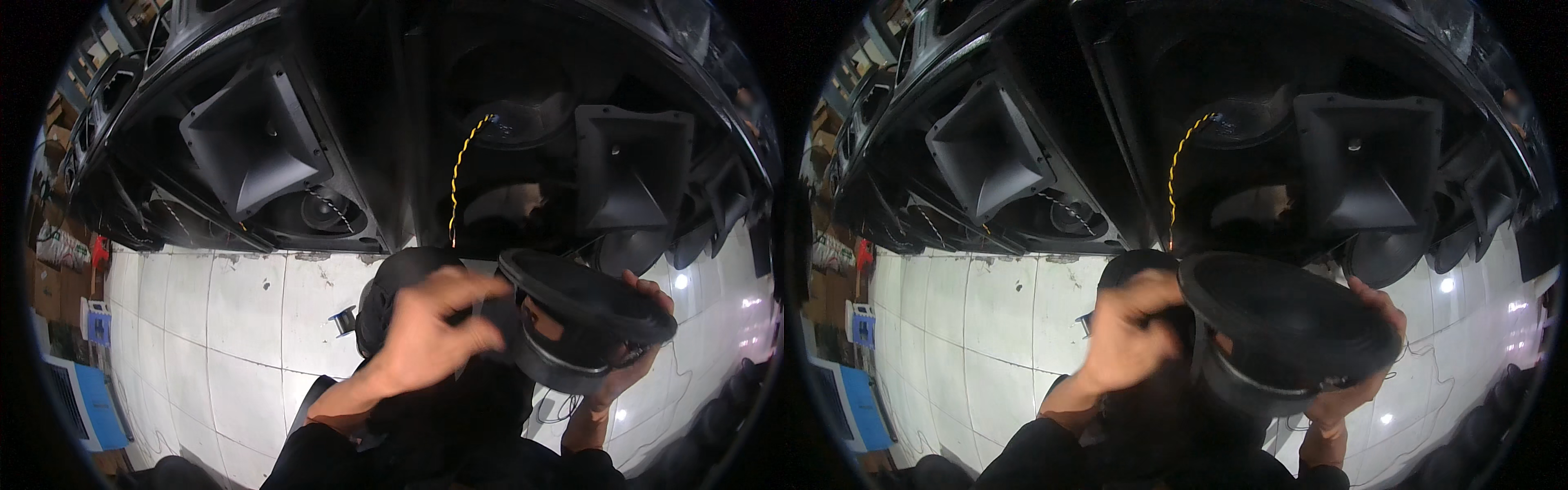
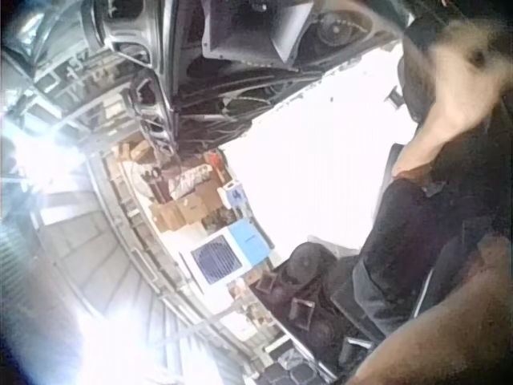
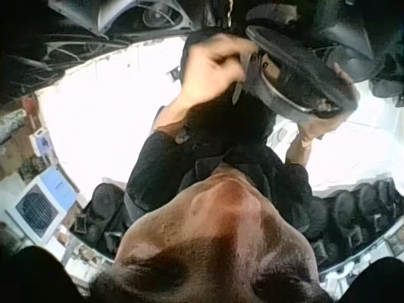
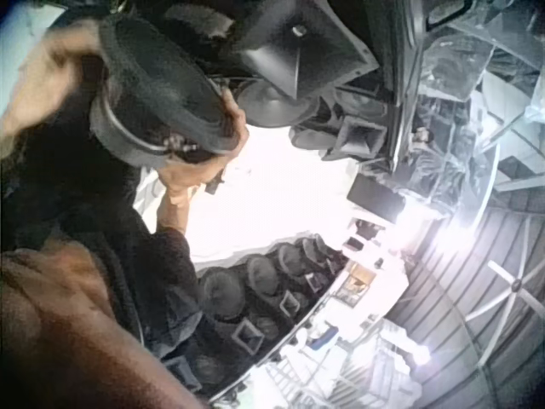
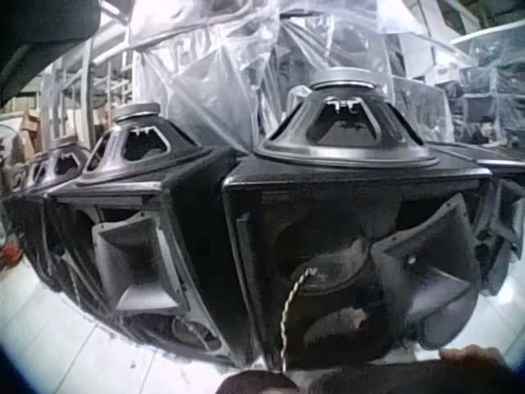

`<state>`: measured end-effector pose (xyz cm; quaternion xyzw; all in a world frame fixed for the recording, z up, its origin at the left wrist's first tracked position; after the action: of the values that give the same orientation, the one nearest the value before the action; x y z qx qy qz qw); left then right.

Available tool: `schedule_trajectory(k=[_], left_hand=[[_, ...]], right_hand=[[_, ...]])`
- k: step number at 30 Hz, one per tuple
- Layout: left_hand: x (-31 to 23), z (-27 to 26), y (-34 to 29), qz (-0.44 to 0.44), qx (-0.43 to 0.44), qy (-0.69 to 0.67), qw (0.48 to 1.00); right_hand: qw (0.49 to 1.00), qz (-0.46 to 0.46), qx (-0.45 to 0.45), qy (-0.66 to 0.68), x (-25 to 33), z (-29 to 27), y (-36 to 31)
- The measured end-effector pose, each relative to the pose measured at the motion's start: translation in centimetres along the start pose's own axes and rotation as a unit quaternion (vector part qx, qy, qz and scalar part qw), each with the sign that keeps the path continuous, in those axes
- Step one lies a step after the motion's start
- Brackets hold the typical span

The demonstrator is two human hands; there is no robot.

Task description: The person counts currency, then works on a speaker enclosure by stripping and soldering wires to a small electronic component. They then connect a speaker to the enclosure using a yellow and black twisted wire.

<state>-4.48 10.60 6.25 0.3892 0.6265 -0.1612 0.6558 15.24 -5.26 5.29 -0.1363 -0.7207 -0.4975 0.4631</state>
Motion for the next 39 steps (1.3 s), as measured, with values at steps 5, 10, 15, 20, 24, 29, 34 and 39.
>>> schedule_trajectory(k=[5, 10, 15, 20, 24, 29, 34, 39], left_hand=[[2.3, -3.0, 6.7, -0.075, -0.207, 0.160, 0.962], [6.8, -5.0, 9.3, -0.133, -0.128, 0.181, 0.966], [3.9, -5.4, 8.4, -0.090, -0.204, 0.059, 0.973], [3.6, -5.7, 9.2, -0.122, -0.152, -0.048, 0.980], [3.5, -6.0, 9.0, -0.117, -0.176, -0.048, 0.976], [3.4, -5.2, 9.4, -0.105, -0.169, -0.071, 0.977], [3.0, -4.8, 9.2, -0.123, -0.174, -0.076, 0.974], [2.6, -3.6, 9.3, -0.153, -0.177, -0.078, 0.969]], right_hand=[[0.982, -0.031, 0.089, -0.161, -0.5, 0.7, 0.3], [0.954, -0.062, 0.127, -0.265, -1.5, 4.1, 0.7], [0.953, -0.037, 0.103, -0.284, -3.5, 5.8, 0.4], [0.947, -0.081, 0.109, -0.291, -6.0, 8.3, -1.0], [0.946, -0.075, 0.098, -0.298, -7.3, 9.9, -0.4], [0.948, -0.061, 0.136, -0.280, -8.7, 10.1, 0.9], [0.955, -0.060, 0.163, -0.239, -9.5, 10.2, 2.9], [0.946, -0.036, 0.194, -0.257, -9.6, 10.1, 4.3]])
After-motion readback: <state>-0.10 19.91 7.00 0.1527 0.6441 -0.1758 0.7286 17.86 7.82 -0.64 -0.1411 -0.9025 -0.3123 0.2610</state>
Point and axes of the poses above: each hand's wrist, its own y-axis towards the middle knuckle, its own z-axis out of the palm, x = y × z, the point moved 3 cm from there along y, towards the middle knuckle, and after that the axes turned 8 degrees about -y, right-handed, at the moved point
